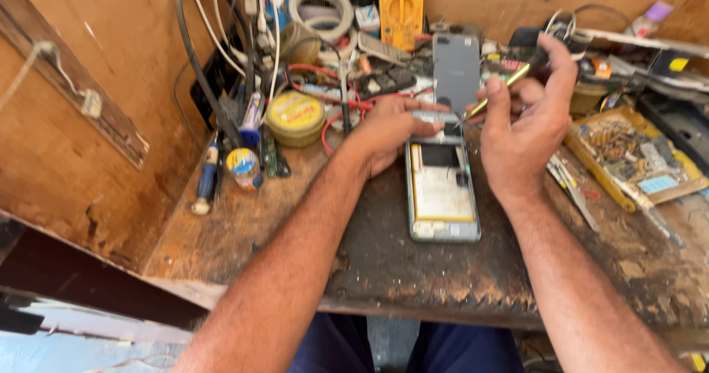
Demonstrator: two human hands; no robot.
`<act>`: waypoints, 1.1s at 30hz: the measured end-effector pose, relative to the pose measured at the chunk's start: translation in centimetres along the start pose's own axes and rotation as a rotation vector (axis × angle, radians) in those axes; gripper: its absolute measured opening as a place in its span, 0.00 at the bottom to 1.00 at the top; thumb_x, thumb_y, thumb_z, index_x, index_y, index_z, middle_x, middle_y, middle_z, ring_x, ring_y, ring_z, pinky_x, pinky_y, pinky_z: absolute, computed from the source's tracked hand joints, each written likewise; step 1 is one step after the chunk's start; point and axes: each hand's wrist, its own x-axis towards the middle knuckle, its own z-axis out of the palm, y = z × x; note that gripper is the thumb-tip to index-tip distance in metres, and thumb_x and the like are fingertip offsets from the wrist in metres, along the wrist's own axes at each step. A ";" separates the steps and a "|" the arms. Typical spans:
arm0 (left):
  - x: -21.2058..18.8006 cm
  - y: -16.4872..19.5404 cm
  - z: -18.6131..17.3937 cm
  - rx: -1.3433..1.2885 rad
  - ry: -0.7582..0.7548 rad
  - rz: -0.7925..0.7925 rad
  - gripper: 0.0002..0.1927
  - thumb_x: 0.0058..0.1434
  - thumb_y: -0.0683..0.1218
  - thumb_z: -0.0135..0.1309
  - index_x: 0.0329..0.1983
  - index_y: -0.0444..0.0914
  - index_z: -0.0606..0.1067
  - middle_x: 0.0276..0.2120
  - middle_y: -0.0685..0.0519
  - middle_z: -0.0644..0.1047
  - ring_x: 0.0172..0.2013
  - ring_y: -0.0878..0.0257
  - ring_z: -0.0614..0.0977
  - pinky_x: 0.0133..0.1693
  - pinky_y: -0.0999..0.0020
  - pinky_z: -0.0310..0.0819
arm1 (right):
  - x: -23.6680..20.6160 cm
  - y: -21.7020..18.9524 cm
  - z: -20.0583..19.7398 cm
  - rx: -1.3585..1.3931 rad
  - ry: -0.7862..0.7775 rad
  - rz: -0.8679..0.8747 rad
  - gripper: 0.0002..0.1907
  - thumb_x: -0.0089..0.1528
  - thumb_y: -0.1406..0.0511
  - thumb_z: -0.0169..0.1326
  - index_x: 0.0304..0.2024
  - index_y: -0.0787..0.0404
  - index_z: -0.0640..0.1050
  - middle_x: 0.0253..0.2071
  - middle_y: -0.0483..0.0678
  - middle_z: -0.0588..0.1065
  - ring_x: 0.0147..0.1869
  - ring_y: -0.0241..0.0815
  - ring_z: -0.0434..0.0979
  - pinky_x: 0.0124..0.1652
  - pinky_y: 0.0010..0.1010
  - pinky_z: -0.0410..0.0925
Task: The person repairs a disassembled smartphone at a cluttered workbench. They use a small screwdriver-like tool to work on the phone's internal components near the camera area, then lift the phone, remove and reposition the back cover, and continue manipulating the internal parts with their fingers and the tool.
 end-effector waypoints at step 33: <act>-1.9 3.3 2.0 -0.095 0.170 -0.062 0.19 0.56 0.30 0.56 0.52 0.28 0.76 0.41 0.45 0.81 0.41 0.60 0.84 0.47 0.66 0.81 | 3.0 -0.5 1.6 0.123 0.103 0.206 0.31 0.70 0.77 0.49 0.72 0.64 0.55 0.44 0.55 0.77 0.43 0.40 0.82 0.41 0.30 0.79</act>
